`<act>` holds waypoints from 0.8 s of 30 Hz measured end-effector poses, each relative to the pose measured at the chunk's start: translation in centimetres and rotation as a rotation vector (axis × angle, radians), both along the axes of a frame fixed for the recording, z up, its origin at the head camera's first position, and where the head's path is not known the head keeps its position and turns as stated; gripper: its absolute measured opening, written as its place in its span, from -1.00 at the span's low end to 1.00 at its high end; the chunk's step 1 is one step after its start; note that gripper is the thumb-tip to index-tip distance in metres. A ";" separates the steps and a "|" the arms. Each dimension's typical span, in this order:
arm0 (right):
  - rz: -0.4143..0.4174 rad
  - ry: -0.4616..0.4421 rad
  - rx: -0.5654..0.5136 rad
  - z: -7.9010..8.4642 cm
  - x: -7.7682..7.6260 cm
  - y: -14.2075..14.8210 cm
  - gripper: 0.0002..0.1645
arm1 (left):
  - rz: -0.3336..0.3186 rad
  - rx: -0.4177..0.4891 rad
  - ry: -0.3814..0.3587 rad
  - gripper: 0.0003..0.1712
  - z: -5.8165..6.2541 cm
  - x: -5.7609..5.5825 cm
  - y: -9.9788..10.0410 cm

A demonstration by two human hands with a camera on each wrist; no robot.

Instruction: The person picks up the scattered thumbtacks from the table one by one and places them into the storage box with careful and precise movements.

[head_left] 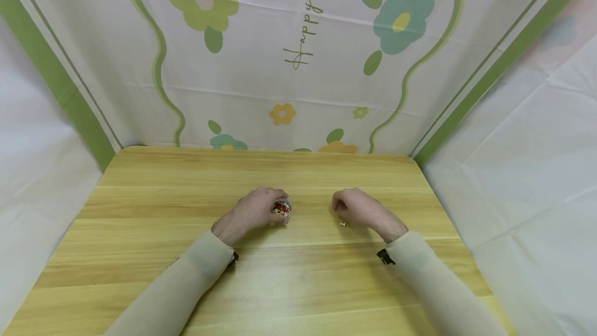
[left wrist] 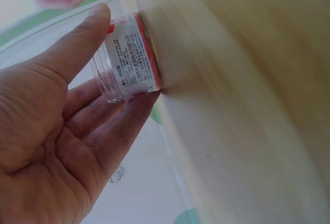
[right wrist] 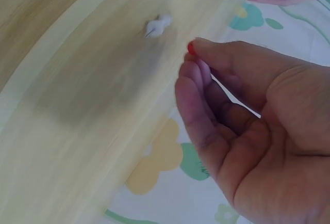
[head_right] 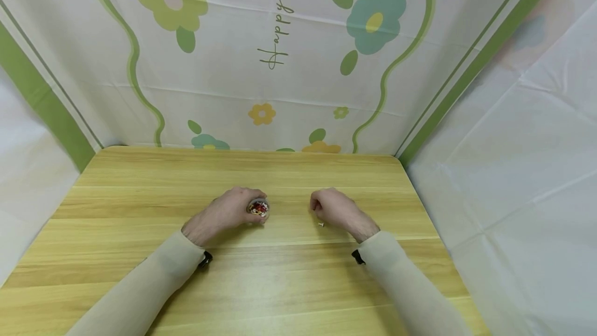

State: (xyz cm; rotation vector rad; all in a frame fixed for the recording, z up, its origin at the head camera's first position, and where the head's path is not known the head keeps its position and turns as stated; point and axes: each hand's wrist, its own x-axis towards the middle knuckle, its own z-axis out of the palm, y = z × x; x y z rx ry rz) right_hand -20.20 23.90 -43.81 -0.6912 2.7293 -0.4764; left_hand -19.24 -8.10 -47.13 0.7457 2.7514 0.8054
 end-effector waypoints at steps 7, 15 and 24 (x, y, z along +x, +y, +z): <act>-0.036 0.074 -0.046 -0.3 -0.3 -2.0 -0.86 | -0.003 -0.003 0.003 -0.31 0.1 0.0 0.1; -0.084 0.085 -0.186 -0.8 -0.2 -5.1 -0.92 | 0.000 -0.008 -0.002 -0.30 0.0 -0.2 0.1; -0.098 0.070 -0.347 -1.5 0.3 -8.2 -0.86 | -0.012 -0.002 0.015 -0.32 0.0 -0.2 0.1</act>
